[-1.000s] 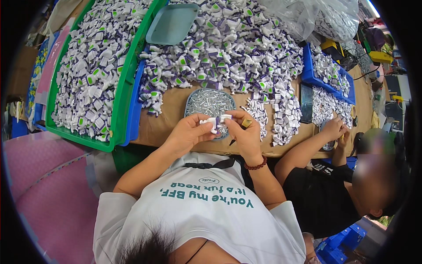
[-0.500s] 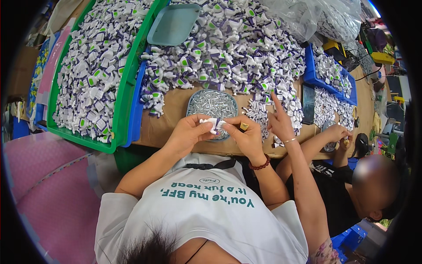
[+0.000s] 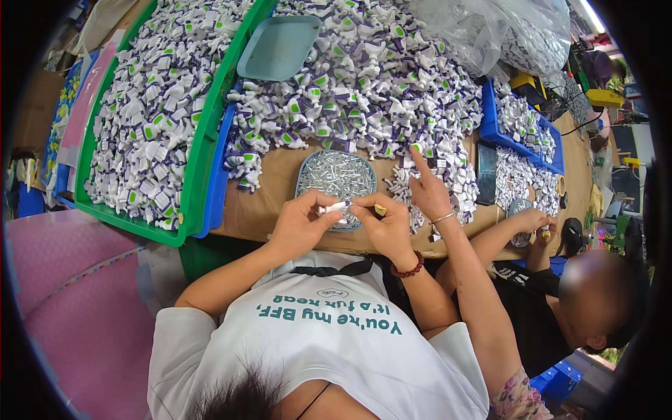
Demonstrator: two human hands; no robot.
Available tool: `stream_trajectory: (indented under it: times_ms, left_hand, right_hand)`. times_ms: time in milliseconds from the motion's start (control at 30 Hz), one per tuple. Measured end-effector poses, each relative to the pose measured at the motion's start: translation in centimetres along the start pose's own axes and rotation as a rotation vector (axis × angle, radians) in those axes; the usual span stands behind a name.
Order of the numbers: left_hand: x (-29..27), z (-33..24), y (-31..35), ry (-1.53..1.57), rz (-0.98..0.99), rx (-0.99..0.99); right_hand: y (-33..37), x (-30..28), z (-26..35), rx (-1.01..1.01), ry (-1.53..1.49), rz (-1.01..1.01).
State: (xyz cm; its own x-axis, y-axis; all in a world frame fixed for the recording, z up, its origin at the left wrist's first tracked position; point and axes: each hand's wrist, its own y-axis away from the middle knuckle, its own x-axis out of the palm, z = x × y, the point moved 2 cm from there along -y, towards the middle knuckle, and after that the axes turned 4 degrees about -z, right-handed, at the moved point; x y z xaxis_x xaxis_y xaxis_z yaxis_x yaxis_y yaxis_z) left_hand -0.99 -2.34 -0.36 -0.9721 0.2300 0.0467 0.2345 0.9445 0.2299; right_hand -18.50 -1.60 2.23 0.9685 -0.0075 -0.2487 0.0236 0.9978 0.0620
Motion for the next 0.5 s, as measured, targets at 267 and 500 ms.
stream_trajectory:
  times_ms: [267, 500]
  left_hand:
    - [0.2, -0.4, 0.5, -0.197, 0.233, -0.107]
    - [-0.7, -0.1, -0.1, 0.426, 0.182, -0.495]
  right_hand:
    - [0.0, 0.6, 2.5, -0.198, 0.214, 0.184]
    - [0.8, -1.2, 1.3, -0.072, 0.111, 0.345]
